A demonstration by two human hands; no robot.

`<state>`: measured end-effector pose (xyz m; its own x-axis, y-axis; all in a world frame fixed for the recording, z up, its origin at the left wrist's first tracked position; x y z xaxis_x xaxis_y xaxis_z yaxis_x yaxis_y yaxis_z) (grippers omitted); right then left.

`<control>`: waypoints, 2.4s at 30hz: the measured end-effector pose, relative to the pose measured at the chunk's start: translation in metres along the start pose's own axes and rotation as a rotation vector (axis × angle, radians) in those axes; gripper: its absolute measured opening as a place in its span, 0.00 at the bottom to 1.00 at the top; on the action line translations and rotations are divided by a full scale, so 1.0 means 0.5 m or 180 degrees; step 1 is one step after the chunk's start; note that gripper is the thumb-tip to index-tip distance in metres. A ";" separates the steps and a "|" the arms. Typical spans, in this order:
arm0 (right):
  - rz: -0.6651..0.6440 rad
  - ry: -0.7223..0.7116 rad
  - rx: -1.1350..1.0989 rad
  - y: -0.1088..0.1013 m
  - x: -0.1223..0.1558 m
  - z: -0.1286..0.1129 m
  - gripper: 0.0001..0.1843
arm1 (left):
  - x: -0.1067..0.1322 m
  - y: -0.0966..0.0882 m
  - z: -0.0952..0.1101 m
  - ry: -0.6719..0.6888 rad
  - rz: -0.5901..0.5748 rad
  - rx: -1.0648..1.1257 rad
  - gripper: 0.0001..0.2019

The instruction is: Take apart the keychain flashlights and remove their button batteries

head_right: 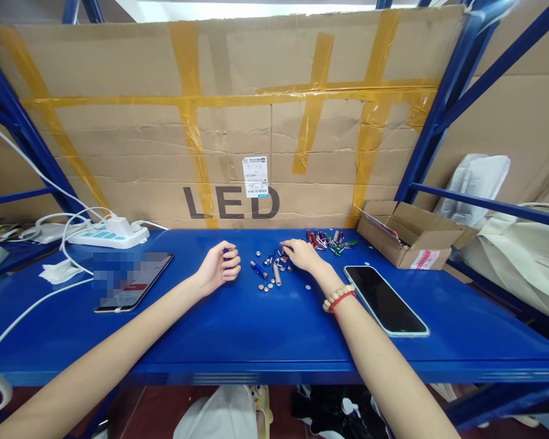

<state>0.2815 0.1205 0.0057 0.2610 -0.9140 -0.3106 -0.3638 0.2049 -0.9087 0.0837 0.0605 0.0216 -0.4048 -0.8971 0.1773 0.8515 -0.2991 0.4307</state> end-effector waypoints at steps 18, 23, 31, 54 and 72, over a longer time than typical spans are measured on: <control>-0.0150 0.0358 -0.0848 -0.007 0.005 -0.005 0.17 | -0.003 -0.001 0.000 0.0016 -0.0119 0.0204 0.15; 0.0093 0.0442 -0.0921 -0.025 0.012 -0.008 0.07 | -0.005 -0.002 -0.001 0.0066 -0.0053 -0.0022 0.15; 0.0638 -0.0012 -0.2068 -0.066 0.028 -0.095 0.13 | -0.012 -0.014 -0.008 0.0477 0.0324 -0.0783 0.20; 0.0074 -0.0254 -0.3378 -0.005 0.049 -0.207 0.25 | -0.013 0.002 0.001 0.1827 0.0088 -0.1524 0.16; 0.0838 -0.1315 -0.1344 -0.056 0.064 -0.202 0.12 | -0.006 0.007 0.012 0.1739 -0.0069 -0.1765 0.15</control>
<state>0.2095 0.0503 0.0494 0.4070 -0.6246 -0.6665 -0.7611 0.1716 -0.6255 0.0856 0.0641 0.0279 -0.3242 -0.8792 -0.3493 0.9458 -0.3083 -0.1018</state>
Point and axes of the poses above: each hand's wrist, its own x-axis away from the middle knuckle, its own y-axis out of the palm, z = x × y, the point moved 5 cm from there along -x, towards the middle knuckle, and after that the axes turned 3 degrees about y, right-handed, at the moved point
